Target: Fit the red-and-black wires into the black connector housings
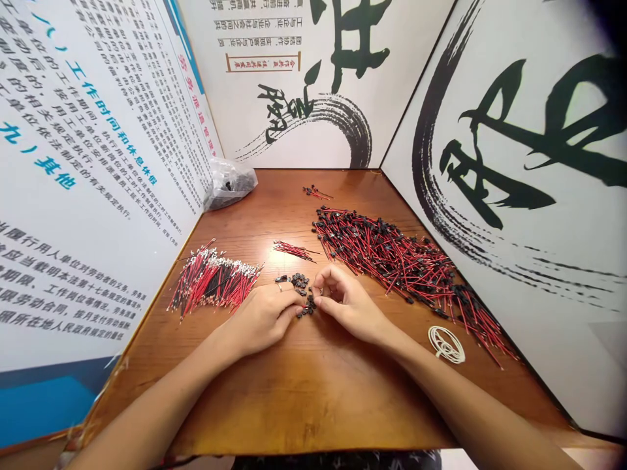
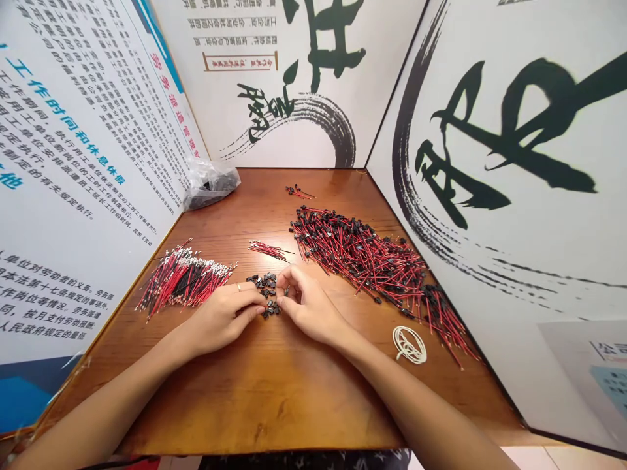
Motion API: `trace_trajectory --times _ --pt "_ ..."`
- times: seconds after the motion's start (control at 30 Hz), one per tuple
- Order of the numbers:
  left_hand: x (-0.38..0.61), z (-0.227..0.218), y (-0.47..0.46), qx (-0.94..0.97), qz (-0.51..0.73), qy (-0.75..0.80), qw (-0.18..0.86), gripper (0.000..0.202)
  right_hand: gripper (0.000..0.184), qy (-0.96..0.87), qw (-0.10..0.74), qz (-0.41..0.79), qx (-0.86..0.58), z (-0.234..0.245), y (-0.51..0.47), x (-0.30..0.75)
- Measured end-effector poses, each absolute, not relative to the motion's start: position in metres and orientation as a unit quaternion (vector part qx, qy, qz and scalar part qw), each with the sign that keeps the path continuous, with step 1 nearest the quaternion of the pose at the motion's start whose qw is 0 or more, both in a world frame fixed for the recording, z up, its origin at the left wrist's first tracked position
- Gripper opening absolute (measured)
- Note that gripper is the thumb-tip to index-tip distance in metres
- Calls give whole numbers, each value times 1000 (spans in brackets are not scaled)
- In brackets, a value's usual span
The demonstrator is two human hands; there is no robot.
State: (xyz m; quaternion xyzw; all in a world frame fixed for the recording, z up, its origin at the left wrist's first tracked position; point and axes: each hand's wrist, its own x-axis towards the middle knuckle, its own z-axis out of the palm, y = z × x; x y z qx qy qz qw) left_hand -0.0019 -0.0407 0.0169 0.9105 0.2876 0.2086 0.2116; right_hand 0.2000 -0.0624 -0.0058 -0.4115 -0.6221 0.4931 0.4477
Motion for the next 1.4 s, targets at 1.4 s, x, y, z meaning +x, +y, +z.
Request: trace_trajectory --times 1.4 --pt "2 20 -42 875 239 345 240 13 16 -619 434 522 -394 -8 -66 190"
